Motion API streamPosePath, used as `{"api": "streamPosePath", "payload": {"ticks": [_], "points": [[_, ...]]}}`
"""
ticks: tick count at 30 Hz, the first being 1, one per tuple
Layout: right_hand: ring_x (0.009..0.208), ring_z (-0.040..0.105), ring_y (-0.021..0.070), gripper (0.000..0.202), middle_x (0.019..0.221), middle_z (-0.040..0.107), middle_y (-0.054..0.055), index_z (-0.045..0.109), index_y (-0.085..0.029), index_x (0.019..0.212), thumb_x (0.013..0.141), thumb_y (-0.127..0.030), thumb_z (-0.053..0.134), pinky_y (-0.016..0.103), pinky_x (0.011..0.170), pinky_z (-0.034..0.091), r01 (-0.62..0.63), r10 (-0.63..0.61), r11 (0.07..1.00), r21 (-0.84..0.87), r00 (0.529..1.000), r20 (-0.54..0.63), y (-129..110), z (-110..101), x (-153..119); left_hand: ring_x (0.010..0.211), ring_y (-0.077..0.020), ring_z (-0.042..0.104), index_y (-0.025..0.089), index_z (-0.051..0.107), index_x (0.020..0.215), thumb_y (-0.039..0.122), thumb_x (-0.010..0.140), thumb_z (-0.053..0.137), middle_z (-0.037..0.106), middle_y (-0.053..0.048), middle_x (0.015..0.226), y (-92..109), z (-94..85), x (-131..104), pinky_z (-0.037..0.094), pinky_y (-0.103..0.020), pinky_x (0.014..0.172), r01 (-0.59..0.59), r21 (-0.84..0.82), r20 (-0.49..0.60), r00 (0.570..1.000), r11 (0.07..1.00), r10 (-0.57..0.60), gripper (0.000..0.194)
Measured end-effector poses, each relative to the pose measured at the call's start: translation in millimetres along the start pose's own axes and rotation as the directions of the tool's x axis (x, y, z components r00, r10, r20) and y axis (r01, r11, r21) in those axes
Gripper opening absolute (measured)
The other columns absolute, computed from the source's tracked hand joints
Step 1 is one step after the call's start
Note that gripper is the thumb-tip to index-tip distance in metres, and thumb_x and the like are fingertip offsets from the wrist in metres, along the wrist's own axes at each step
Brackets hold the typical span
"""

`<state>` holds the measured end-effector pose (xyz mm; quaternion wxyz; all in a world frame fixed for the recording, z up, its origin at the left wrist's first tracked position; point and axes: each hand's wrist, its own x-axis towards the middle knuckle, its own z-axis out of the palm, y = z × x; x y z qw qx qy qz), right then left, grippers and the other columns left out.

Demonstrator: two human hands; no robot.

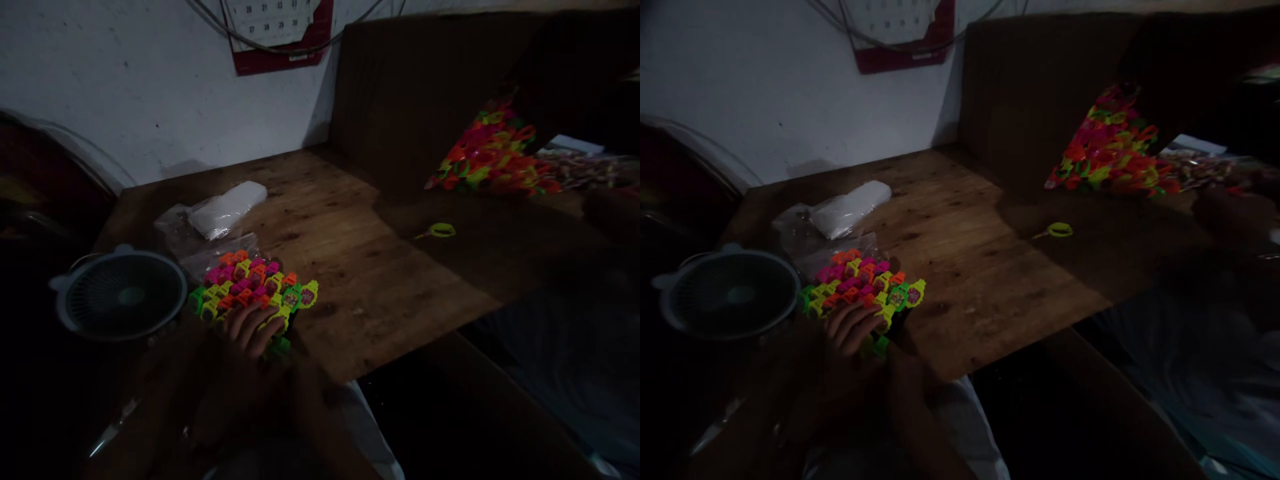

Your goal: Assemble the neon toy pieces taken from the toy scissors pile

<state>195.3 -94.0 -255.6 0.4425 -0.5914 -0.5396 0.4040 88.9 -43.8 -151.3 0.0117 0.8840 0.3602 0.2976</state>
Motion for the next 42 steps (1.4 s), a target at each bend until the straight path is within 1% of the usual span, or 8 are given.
{"api": "streamPosePath", "payload": {"ticks": [5,9,14,18,23,28,39,42], "points": [[0.056,0.059,0.0175,0.028,0.066,0.070,0.005,0.071,-0.020,0.072,0.081,-0.017,0.044,0.025,0.055,0.047,-0.034,0.033,0.997,-0.068,0.999,-0.024,2,8,-4,0.112,-0.0273,0.050,0.021,0.054,0.116,0.034,0.080,0.055,0.065,-0.007,0.114,3,7.6,1,0.030,-0.049,0.098,-0.029,0.095,-0.038,0.999,0.995,0.033,0.039],[0.074,0.066,0.0199,0.024,0.085,0.073,0.006,0.070,-0.019,0.088,0.082,-0.026,0.048,0.028,0.068,0.052,0.063,-0.064,0.993,0.100,0.998,0.004,-11,-32,5,0.112,-0.0256,0.052,0.017,0.049,0.120,0.028,0.080,0.056,0.066,-0.009,0.112,-2,11.3,-3,0.031,-0.047,0.100,-0.045,0.091,-0.086,0.995,0.995,0.053,0.042],[0.091,0.067,0.0256,0.031,0.101,0.071,0.010,0.064,-0.016,0.105,0.077,-0.029,0.060,0.034,0.077,0.053,0.020,-0.017,1.000,0.009,0.965,-0.261,-11,-82,47,0.112,-0.0262,0.051,0.017,0.048,0.125,0.036,0.081,0.056,0.064,-0.010,0.116,-4,12.2,-5,0.029,-0.047,0.102,-0.044,0.123,-0.086,0.995,0.991,0.055,0.049],[0.081,0.069,0.0261,0.016,0.088,0.073,0.011,0.070,-0.017,0.089,0.080,-0.020,0.057,0.031,0.071,0.053,0.112,-0.135,0.968,-0.226,0.987,-0.088,-9,-71,70,0.113,-0.0262,0.049,0.022,0.048,0.131,0.033,0.080,0.050,0.059,-0.006,0.127,0,6.7,8,0.027,-0.045,0.102,-0.071,0.206,0.040,0.997,0.976,0.064,0.052],[0.083,0.068,0.0232,0.022,0.094,0.072,0.013,0.069,-0.017,0.088,0.085,-0.018,0.047,0.030,0.075,0.051,0.242,-0.297,0.931,-0.274,0.938,-0.180,-3,-55,63,0.132,-0.0266,0.032,0.020,0.041,0.138,0.037,0.077,0.048,0.042,0.001,0.145,-3,3.0,24,0.020,-0.043,0.108,-0.189,0.218,0.282,0.952,0.957,0.124,0.064],[0.069,0.066,0.0200,0.019,0.078,0.071,0.009,0.066,-0.017,0.081,0.086,-0.024,0.049,0.026,0.067,0.051,0.228,-0.279,0.952,-0.206,0.922,-0.268,0,-58,59,0.133,-0.0265,0.032,0.019,0.041,0.138,0.030,0.073,0.048,0.043,0.001,0.144,-4,2.1,26,0.022,-0.044,0.110,-0.183,0.162,0.265,0.955,0.970,0.135,0.066],[0.076,0.062,0.0200,0.019,0.081,0.068,0.009,0.063,-0.018,0.085,0.089,-0.024,0.046,0.029,0.070,0.051,0.360,-0.467,0.866,-0.347,0.830,-0.304,4,-52,55,0.132,-0.0280,0.033,0.015,0.039,0.139,0.034,0.075,0.049,0.043,-0.003,0.144,-5,-1.1,22,0.025,-0.044,0.109,-0.197,0.156,0.273,0.950,0.968,0.149,0.067],[0.077,0.062,0.0200,0.020,0.081,0.067,0.010,0.063,-0.017,0.082,0.088,-0.025,0.046,0.029,0.071,0.050,0.338,-0.435,0.883,-0.326,0.850,-0.297,1,-54,54,0.132,-0.0273,0.033,0.016,0.039,0.139,0.032,0.074,0.049,0.042,-0.001,0.144,-2,-0.9,22,0.024,-0.044,0.109,-0.173,0.171,0.280,0.952,0.970,0.121,0.067]]}}
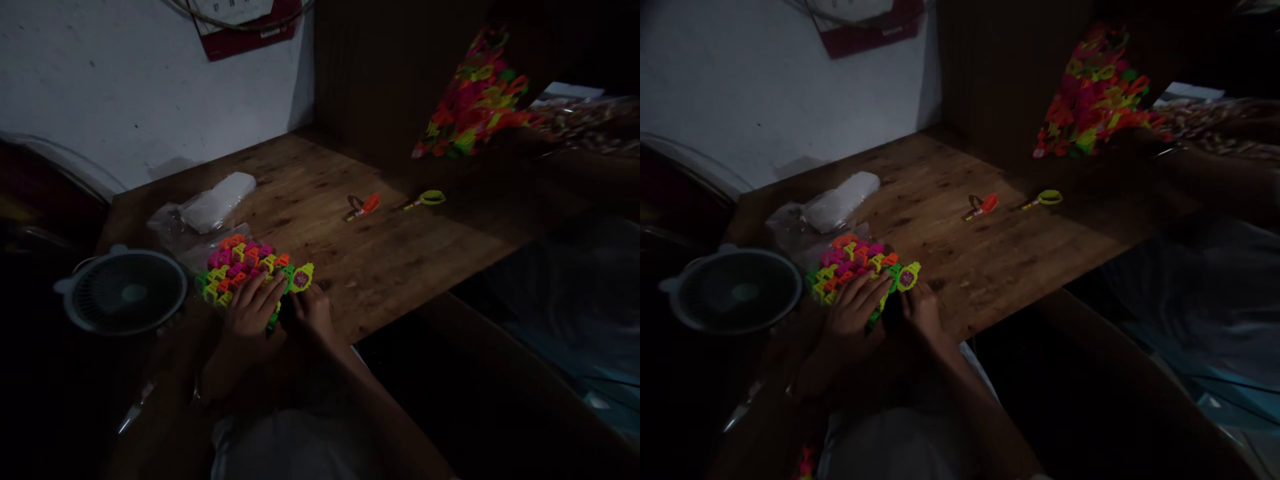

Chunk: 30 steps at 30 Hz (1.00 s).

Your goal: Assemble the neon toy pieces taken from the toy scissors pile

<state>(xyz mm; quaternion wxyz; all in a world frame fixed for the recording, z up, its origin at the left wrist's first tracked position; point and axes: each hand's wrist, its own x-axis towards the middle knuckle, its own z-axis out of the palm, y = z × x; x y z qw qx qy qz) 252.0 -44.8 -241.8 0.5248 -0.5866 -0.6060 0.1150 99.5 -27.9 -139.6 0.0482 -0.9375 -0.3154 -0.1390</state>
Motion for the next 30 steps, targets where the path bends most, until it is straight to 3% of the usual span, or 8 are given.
{"api": "streamPosePath", "payload": {"ticks": [5,9,14,18,22,27,30], "points": [[0.075,0.063,0.0204,0.021,0.083,0.069,0.008,0.065,-0.018,0.085,0.087,-0.030,0.049,0.030,0.072,0.050,-0.223,0.221,0.970,0.095,0.975,0.031,-6,-5,4,0.134,-0.0258,0.030,0.015,0.041,0.138,0.029,0.074,0.047,0.041,0.000,0.145,5,-0.7,4,0.020,-0.043,0.111,0.031,-0.009,0.040,0.999,0.999,-0.031,0.066],[0.070,0.063,0.0212,0.024,0.080,0.069,0.008,0.065,-0.018,0.081,0.086,-0.035,0.050,0.030,0.068,0.049,-0.296,0.297,0.946,0.134,0.955,0.017,-7,-5,5,0.134,-0.0255,0.029,0.017,0.039,0.139,0.032,0.073,0.049,0.039,0.002,0.146,3,1.4,5,0.020,-0.042,0.112,0.025,-0.009,0.053,0.998,1.000,-0.025,0.069],[0.077,0.063,0.0223,0.024,0.083,0.068,0.011,0.064,-0.016,0.082,0.087,-0.029,0.045,0.031,0.073,0.048,-0.172,0.171,0.983,0.059,0.985,0.024,-8,-3,3,0.135,-0.0255,0.028,0.017,0.037,0.140,0.034,0.072,0.050,0.036,0.002,0.148,0,3.1,3,0.017,-0.042,0.113,0.029,-0.022,0.053,0.998,0.999,-0.028,0.071],[0.074,0.061,0.0202,0.024,0.080,0.067,0.009,0.063,-0.017,0.081,0.089,-0.030,0.044,0.029,0.072,0.048,-0.191,0.192,0.980,0.058,0.981,-0.013,-10,-5,2,0.135,-0.0265,0.029,0.017,0.036,0.141,0.037,0.075,0.048,0.038,0.000,0.147,2,2.3,2,0.019,-0.043,0.111,0.009,-0.044,0.026,1.000,0.999,-0.008,0.069],[0.077,0.060,0.0208,0.025,0.081,0.067,0.010,0.062,-0.016,0.080,0.089,-0.030,0.043,0.031,0.073,0.048,-0.094,0.095,0.995,0.027,0.995,-0.031,-11,-9,2,0.136,-0.0265,0.028,0.016,0.035,0.141,0.033,0.076,0.047,0.037,-0.001,0.148,5,-0.3,0,0.019,-0.044,0.112,0.021,-0.051,0.003,1.000,0.998,-0.020,0.068],[0.067,0.060,0.0182,0.026,0.075,0.065,0.006,0.062,-0.017,0.078,0.088,-0.038,0.048,0.028,0.065,0.047,-0.281,0.289,0.951,0.131,0.956,-0.043,-6,-6,2,0.136,-0.0284,0.028,0.015,0.035,0.142,0.037,0.076,0.047,0.037,-0.002,0.148,7,0.4,5,0.020,-0.045,0.111,0.008,-0.074,0.038,0.999,0.997,-0.005,0.070],[0.070,0.060,0.0193,0.028,0.075,0.066,0.008,0.062,-0.016,0.074,0.087,-0.037,0.049,0.029,0.068,0.047,-0.277,0.279,0.957,0.090,0.960,-0.015,-6,-4,2,0.135,-0.0273,0.030,0.016,0.039,0.140,0.029,0.072,0.047,0.039,-0.001,0.146,10,2.2,11,0.021,-0.045,0.112,0.052,-0.094,0.051,0.998,0.994,-0.047,0.070]]}}
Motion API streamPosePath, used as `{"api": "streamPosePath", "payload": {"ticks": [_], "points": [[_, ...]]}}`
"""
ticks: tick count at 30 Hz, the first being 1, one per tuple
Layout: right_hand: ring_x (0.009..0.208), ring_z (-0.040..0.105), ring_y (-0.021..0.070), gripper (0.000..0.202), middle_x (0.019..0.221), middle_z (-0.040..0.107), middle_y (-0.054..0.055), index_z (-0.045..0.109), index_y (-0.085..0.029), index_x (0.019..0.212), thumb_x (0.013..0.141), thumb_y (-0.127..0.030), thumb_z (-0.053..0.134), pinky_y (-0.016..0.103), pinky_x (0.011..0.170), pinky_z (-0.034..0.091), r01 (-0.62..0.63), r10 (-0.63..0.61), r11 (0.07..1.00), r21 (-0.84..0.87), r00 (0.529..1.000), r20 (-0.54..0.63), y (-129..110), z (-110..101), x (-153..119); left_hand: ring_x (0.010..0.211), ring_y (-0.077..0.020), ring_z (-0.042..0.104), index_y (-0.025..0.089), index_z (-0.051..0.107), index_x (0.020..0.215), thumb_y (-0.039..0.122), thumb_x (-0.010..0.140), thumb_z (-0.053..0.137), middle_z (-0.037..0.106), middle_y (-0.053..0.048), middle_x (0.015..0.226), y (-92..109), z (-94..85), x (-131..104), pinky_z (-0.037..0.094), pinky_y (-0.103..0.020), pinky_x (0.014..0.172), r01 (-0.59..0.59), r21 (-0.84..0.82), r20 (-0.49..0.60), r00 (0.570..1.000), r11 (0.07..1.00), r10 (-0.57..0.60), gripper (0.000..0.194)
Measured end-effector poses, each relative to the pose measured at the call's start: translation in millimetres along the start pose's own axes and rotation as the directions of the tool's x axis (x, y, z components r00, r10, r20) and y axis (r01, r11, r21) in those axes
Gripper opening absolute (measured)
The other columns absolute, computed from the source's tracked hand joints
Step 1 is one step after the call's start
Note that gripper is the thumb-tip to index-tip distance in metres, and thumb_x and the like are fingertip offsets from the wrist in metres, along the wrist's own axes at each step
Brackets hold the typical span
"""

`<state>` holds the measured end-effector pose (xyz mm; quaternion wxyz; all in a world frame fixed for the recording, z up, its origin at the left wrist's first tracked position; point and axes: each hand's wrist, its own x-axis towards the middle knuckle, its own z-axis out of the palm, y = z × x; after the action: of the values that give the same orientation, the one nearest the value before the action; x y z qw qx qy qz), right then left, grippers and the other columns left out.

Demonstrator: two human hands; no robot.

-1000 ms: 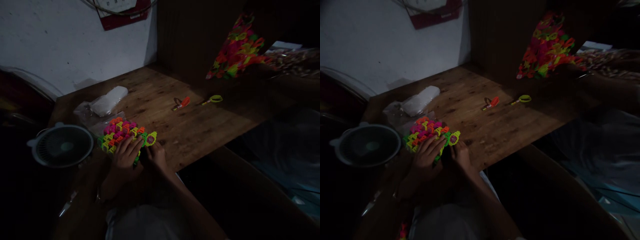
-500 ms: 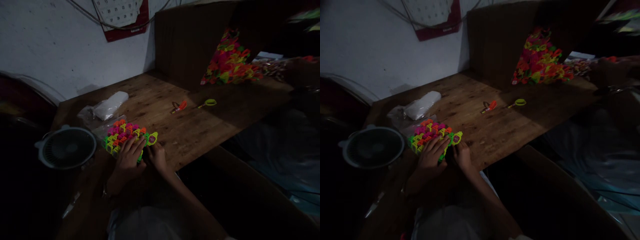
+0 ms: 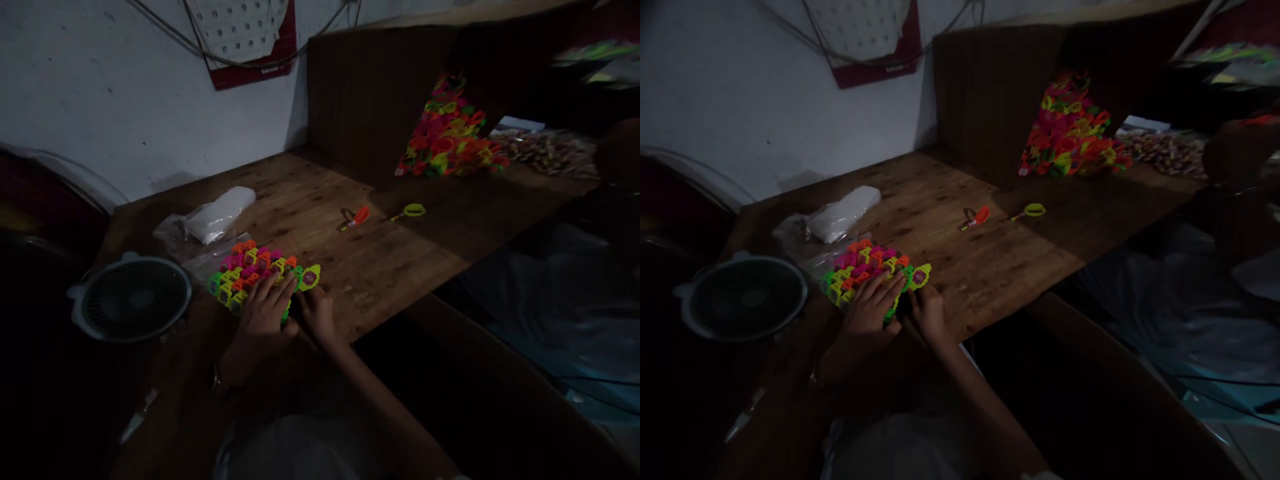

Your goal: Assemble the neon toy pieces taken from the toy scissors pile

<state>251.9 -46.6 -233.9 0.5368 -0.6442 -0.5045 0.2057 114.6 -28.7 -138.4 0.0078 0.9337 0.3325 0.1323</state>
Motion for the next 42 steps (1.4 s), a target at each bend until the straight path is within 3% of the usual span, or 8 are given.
{"api": "streamPosePath", "payload": {"ticks": [5,8,15,21,28,35,39,42], "points": [[0.076,0.063,0.0214,0.037,0.083,0.070,0.009,0.067,-0.012,0.090,0.084,-0.047,0.052,0.030,0.069,0.050,-0.192,0.250,0.943,0.273,0.949,-0.194,-21,-20,8,0.135,-0.0255,0.032,0.017,0.040,0.139,0.023,0.070,0.048,0.041,0.000,0.145,2,2.8,6,0.023,-0.045,0.112,0.005,-0.011,-0.014,1.000,1.000,-0.006,0.070],[0.077,0.065,0.0220,0.039,0.083,0.071,0.008,0.068,-0.012,0.091,0.076,-0.047,0.064,0.030,0.071,0.051,-0.214,0.298,0.881,0.422,0.943,-0.145,-33,-38,9,0.135,-0.0261,0.032,0.016,0.037,0.140,0.024,0.071,0.049,0.041,-0.002,0.146,-3,4.1,5,0.026,-0.046,0.111,-0.033,-0.013,-0.010,0.999,0.999,0.033,0.071],[0.080,0.068,0.0232,0.023,0.086,0.073,0.006,0.068,-0.015,0.086,0.076,-0.036,0.063,0.033,0.073,0.053,-0.261,0.230,0.877,0.404,0.965,0.124,-14,-15,-19,0.132,-0.0240,0.036,0.019,0.041,0.135,0.023,0.077,0.052,0.052,-0.007,0.134,-14,1.5,0,0.035,-0.043,0.109,-0.032,-0.184,-0.099,0.995,0.982,0.014,0.059],[0.083,0.069,0.0268,0.020,0.090,0.074,0.008,0.067,-0.018,0.092,0.076,-0.030,0.062,0.034,0.074,0.054,-0.207,0.196,0.954,0.215,0.978,0.073,-13,-3,-21,0.127,-0.0212,0.043,0.022,0.037,0.137,0.020,0.087,0.047,0.064,-0.004,0.116,-13,0.5,2,0.038,-0.042,0.106,-0.030,-0.316,-0.191,0.981,0.948,-0.032,0.052],[0.075,0.071,0.0254,0.025,0.086,0.074,0.008,0.067,-0.019,0.101,0.083,-0.031,0.053,0.027,0.062,0.052,-0.271,0.266,0.959,0.080,0.961,0.071,-7,13,-35,0.139,-0.0213,0.028,0.028,0.024,0.145,0.016,0.090,0.038,0.050,-0.002,0.138,-5,12.6,3,0.032,-0.045,0.112,0.055,-0.248,-0.231,0.966,0.967,-0.114,0.058],[0.078,0.070,0.0218,0.028,0.090,0.074,0.005,0.066,-0.023,0.105,0.086,-0.036,0.049,0.026,0.067,0.053,-0.228,0.220,0.970,0.086,0.971,0.095,-1,12,-41,0.139,-0.0206,0.029,0.026,0.028,0.144,0.019,0.091,0.036,0.046,0.000,0.142,2,9.9,5,0.031,-0.041,0.114,0.130,-0.220,-0.250,0.950,0.967,-0.185,0.054],[0.081,0.069,0.0218,0.027,0.086,0.074,0.005,0.068,-0.023,0.099,0.087,-0.034,0.047,0.025,0.067,0.053,-0.275,0.270,0.960,0.056,0.960,0.078,5,14,-44,0.135,-0.0226,0.035,0.025,0.026,0.144,0.019,0.089,0.036,0.044,-0.003,0.143,2,9.6,6,0.040,-0.044,0.107,0.091,-0.278,-0.264,0.950,0.956,-0.167,0.056],[0.085,0.069,0.0215,0.033,0.096,0.073,0.006,0.066,-0.022,0.110,0.088,-0.031,0.044,0.024,0.068,0.054,-0.215,0.217,0.976,-0.031,0.971,0.104,17,20,-50,0.136,-0.0230,0.035,0.023,0.028,0.144,0.018,0.087,0.039,0.046,-0.002,0.141,1,10.9,11,0.039,-0.042,0.107,0.049,-0.160,-0.294,0.951,0.986,-0.095,0.058]]}}
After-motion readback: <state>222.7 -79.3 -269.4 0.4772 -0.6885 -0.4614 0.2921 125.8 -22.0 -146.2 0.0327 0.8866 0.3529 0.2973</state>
